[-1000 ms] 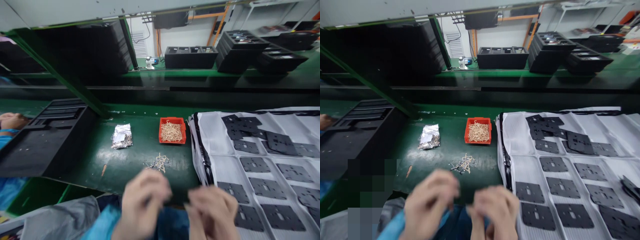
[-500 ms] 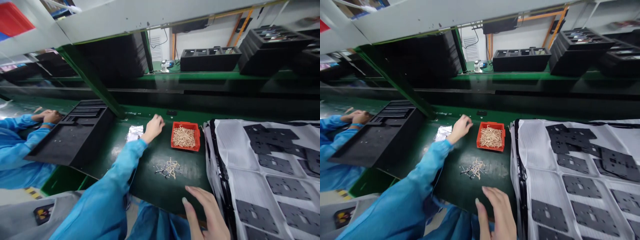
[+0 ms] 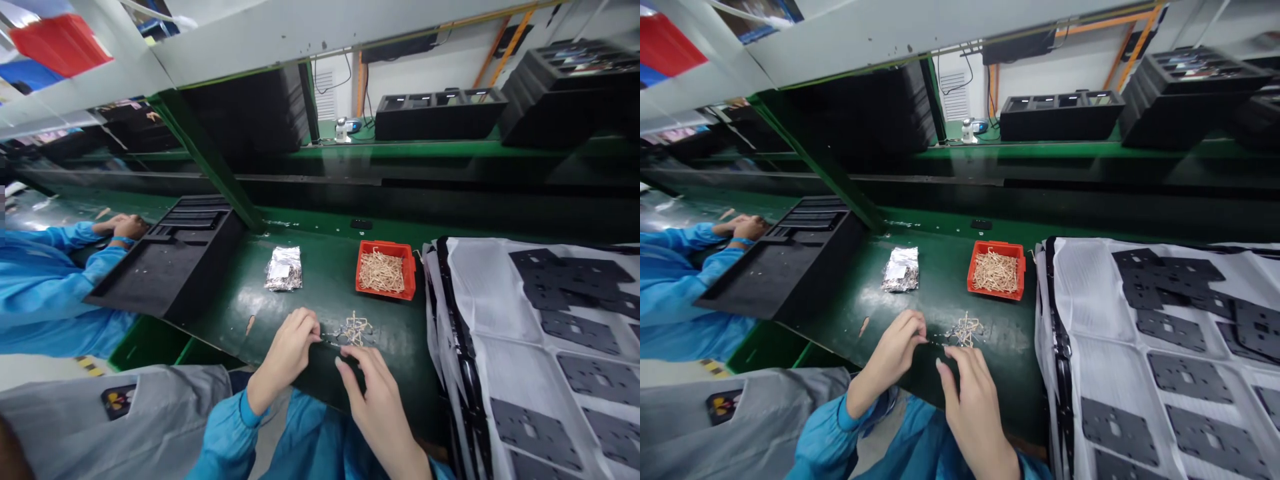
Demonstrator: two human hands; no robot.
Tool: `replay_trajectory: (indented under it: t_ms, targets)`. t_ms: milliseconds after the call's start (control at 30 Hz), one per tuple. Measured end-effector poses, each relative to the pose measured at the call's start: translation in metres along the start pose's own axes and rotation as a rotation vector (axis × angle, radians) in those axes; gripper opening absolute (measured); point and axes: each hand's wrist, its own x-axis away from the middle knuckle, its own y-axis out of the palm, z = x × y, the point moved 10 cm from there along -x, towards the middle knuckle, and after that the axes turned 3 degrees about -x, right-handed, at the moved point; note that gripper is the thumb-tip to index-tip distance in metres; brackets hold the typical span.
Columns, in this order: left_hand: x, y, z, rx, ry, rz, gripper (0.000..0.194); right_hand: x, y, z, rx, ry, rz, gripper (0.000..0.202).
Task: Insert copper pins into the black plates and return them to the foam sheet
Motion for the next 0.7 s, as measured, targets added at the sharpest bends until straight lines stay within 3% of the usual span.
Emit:
replay_trajectory:
  t_ms: [167, 500, 600, 700]
  targets:
    - [-0.010, -0.011, 0.020, 0.020, 0.126, -0.037, 0.025, -0.008, 0.014, 0.013, -0.018, 0.028, -0.042, 0.013]
    - [-0.020, -0.012, 0.020, 0.106, 0.177, -0.063, 0.024, -0.019, 0.014, 0.012, -0.097, 0.079, -0.126, 0.023]
    - [-0.016, -0.014, 0.015, 0.190, 0.102, 0.035, 0.018, -0.018, 0.013, 0.022, -0.101, 0.152, -0.125, 0.021]
    - [0.000, -0.017, 0.006, 0.276, -0.054, 0.260, 0.015, -0.014, 0.009, 0.040, -0.066, 0.271, -0.074, 0.020]
